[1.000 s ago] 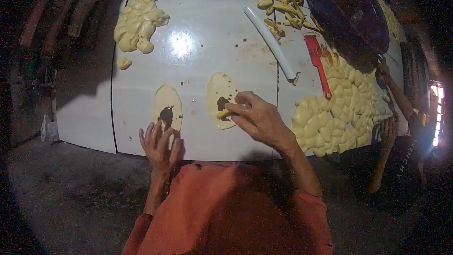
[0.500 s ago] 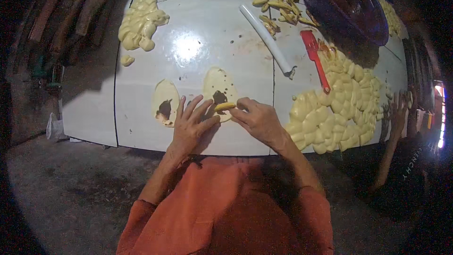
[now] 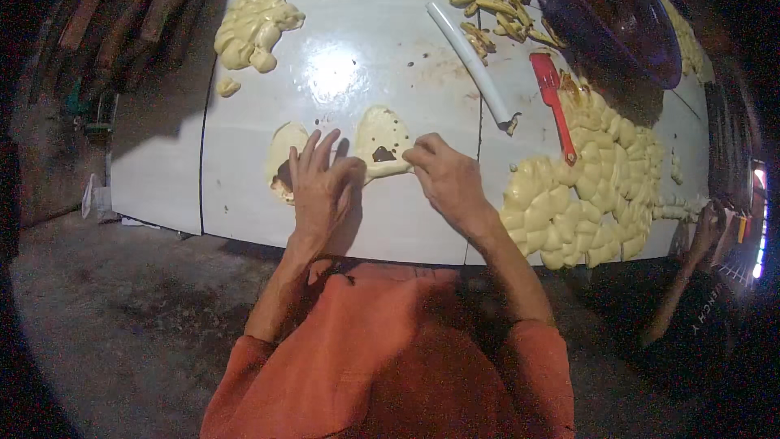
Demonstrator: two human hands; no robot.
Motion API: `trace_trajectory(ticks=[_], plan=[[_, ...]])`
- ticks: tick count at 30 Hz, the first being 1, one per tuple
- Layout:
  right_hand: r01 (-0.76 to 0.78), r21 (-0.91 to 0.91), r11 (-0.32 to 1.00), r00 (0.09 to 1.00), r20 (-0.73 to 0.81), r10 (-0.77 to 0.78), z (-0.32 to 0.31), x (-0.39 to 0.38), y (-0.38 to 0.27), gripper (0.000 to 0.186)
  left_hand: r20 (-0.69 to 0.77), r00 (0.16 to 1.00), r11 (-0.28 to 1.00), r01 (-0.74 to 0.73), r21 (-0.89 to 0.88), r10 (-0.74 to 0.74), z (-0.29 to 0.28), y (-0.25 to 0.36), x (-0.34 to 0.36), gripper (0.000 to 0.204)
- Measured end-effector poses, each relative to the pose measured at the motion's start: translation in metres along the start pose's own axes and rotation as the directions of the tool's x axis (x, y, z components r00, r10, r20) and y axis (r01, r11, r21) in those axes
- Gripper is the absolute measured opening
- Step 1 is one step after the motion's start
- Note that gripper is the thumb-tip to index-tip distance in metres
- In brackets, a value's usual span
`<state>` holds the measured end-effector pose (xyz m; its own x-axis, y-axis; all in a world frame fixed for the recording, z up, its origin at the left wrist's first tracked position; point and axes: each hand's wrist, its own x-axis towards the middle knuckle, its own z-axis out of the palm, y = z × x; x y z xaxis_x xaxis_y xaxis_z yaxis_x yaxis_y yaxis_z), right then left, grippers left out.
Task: The person flattens portions of dough with a rolling pin, spreads chocolate filling over them using a spatula, adds banana slices, and rolls the dough around the filling by hand. They also place the shaped dough rolls onto a baking tray.
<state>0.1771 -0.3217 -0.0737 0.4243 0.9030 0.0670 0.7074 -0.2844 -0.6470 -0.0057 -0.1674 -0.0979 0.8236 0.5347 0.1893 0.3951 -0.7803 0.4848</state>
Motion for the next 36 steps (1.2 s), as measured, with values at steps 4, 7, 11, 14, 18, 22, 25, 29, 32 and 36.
trace_trajectory(ticks=[4,7,11,14,18,22,25,29,32,36], plan=[[-0.151,0.314,0.937,0.988,0.089,0.129,-0.016,0.001,-0.006,0.026,0.001,0.998,0.997,-0.059,-0.052,0.059,-0.005,-0.002,-0.008,0.029],[-0.029,0.207,0.978,0.999,-0.016,0.033,-0.008,-0.003,-0.001,0.025,0.017,0.993,0.992,-0.117,-0.052,0.118,-0.004,-0.004,-0.003,0.029],[-0.012,0.195,0.981,0.992,-0.122,0.036,-0.004,-0.004,0.005,0.026,0.045,0.989,0.989,-0.143,-0.040,0.144,-0.013,-0.001,0.003,0.035],[0.057,0.082,0.995,0.998,0.032,-0.060,-0.010,-0.003,-0.004,0.024,0.063,0.975,0.976,-0.212,-0.051,0.215,-0.018,0.009,0.008,0.030],[0.272,-0.171,0.947,0.962,0.048,-0.268,0.006,0.005,0.008,0.020,0.028,0.978,0.974,-0.202,-0.099,0.206,-0.006,0.003,0.012,0.021],[0.110,-0.007,0.994,0.992,0.070,-0.109,0.003,0.017,0.007,0.016,0.007,0.981,0.977,-0.191,-0.099,0.193,-0.003,-0.010,0.023,0.018],[-0.117,-0.107,0.987,0.993,-0.006,0.117,0.008,0.023,0.002,0.015,-0.014,1.000,0.997,-0.013,-0.080,0.012,-0.004,-0.010,0.032,0.020],[0.100,-0.250,0.963,0.968,-0.199,-0.152,0.015,0.023,-0.003,0.016,-0.023,0.999,0.999,-0.048,0.008,0.048,-0.001,-0.020,0.027,0.022],[0.031,-0.178,0.984,0.994,-0.100,-0.049,0.009,0.011,-0.003,0.025,-0.022,0.981,0.981,-0.193,-0.031,0.193,-0.014,-0.009,0.024,0.019],[0.177,-0.262,0.949,0.981,-0.026,-0.190,0.007,0.014,0.008,0.023,0.043,0.983,0.983,-0.178,-0.033,0.180,-0.013,-0.003,0.031,0.019]])
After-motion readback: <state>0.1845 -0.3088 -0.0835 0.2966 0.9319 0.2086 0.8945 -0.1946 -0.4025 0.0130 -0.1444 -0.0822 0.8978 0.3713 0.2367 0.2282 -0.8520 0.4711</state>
